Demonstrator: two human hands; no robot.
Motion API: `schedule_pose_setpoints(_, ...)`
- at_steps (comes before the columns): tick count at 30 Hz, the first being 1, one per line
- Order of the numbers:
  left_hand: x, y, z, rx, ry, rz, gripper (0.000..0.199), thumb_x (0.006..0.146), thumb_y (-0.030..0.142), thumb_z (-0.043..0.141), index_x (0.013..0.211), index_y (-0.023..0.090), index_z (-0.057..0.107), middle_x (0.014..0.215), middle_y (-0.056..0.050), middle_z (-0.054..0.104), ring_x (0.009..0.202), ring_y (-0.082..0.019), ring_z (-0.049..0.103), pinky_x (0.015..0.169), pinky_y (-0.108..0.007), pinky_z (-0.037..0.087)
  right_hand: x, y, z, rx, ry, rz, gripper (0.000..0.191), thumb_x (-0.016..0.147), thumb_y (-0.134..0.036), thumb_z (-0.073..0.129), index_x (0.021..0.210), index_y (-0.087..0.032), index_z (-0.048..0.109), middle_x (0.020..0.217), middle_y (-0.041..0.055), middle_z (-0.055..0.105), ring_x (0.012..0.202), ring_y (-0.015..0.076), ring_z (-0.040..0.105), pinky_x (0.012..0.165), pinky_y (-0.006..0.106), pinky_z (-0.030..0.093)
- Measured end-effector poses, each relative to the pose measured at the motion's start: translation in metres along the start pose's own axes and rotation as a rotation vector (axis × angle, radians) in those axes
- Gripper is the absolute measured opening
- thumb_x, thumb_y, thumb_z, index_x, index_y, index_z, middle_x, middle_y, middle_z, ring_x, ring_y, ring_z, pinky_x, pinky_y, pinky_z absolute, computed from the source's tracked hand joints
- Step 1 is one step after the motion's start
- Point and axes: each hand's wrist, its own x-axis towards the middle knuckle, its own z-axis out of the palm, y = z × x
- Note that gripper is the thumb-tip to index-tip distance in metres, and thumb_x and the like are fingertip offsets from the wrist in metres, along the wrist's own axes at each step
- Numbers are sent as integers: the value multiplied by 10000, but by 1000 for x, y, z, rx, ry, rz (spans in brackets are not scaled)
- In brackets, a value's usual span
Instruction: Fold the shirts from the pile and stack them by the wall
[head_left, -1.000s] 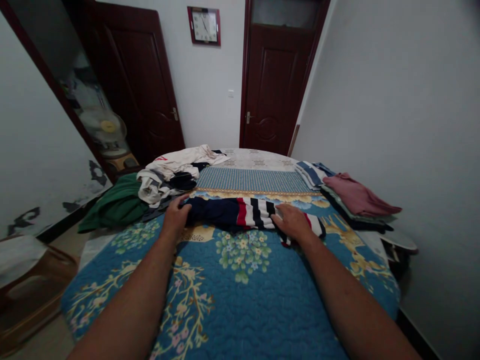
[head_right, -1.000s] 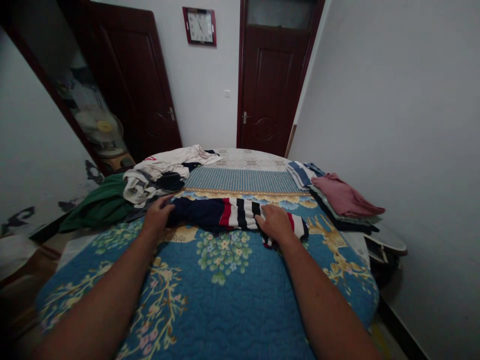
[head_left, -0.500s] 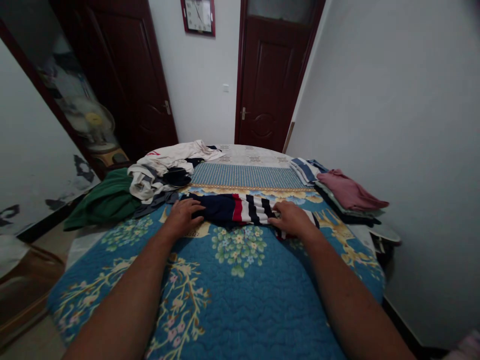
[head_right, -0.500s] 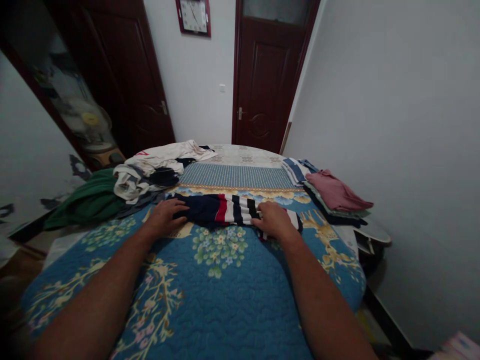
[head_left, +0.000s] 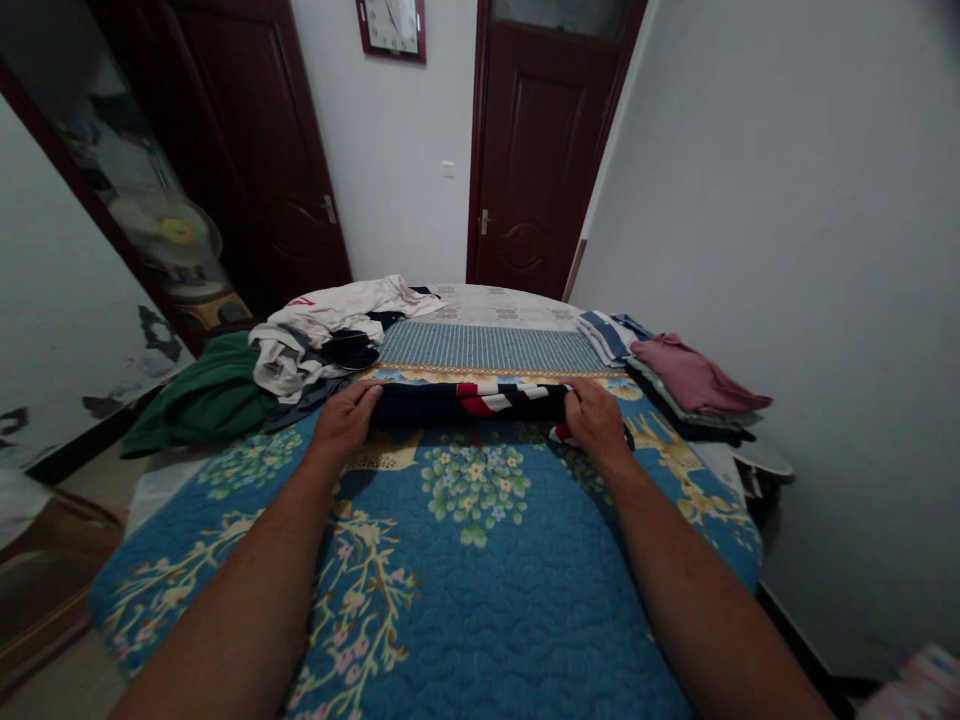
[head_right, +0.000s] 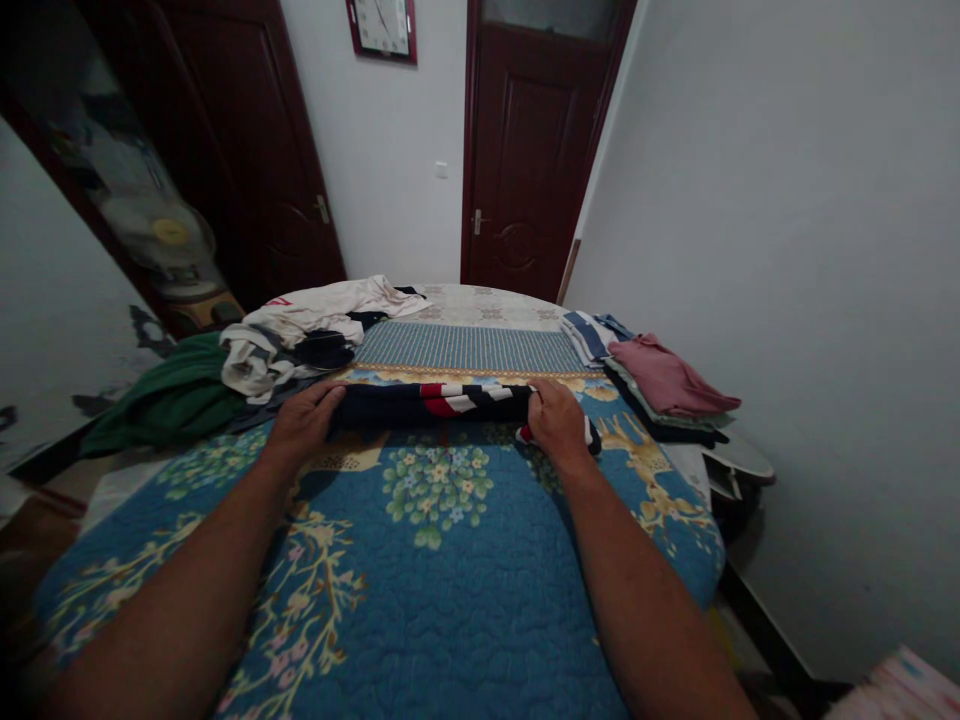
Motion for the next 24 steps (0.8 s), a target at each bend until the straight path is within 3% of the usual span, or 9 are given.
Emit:
schedule_pose_setpoints(4,2,-2,-4,-205,14,-179,479,858,531,660,1153,195,833,1083,-57,823,999,-272,720,923,-360,559,1,-2,-3,212,109,62,378,943,-306,472,1093,-209,805,1147,108,802,1111,278,693,1039,395,501)
schedule_pose_setpoints(8,5,-8,-4,-381,149,-362,453,728,427,754,1096,176,835,946,-49,808,804,-220,692,700,-289,531,3,-5,-10,397,286,215,370,916,-384,506,1070,-200,787,1051,79,799,1041,267,682,952,368,507)
schedule_pose_setpoints(11,7,-10,-3,-514,232,-487,389,674,327,775,1025,165,824,829,-34,783,670,-182,655,618,-269,509,7,-5,-13,467,368,272,394,913,-434,510,1061,-177,770,1000,79,782,987,261,670,908,360,501)
schedule_pose_setpoints(17,10,-16,-5,-705,203,-617,401,623,194,764,1022,161,795,830,-52,788,669,-197,701,662,-319,581,10,4,-11,410,52,277,373,887,-499,559,941,-205,782,934,67,774,924,254,657,836,348,480)
schedule_pose_setpoints(20,11,-20,-5,-449,241,-487,344,676,209,740,1015,172,789,921,-78,804,867,-267,756,853,-419,621,8,8,-3,527,-82,393,325,853,-523,590,801,-229,718,786,25,725,783,229,631,719,324,471)
schedule_pose_setpoints(24,5,-7,-2,77,266,8,270,837,299,681,1063,184,775,1225,-139,780,1273,-334,667,1196,-518,465,4,9,8,725,-171,473,301,830,-539,630,775,-244,661,730,-1,693,692,205,608,654,306,485)
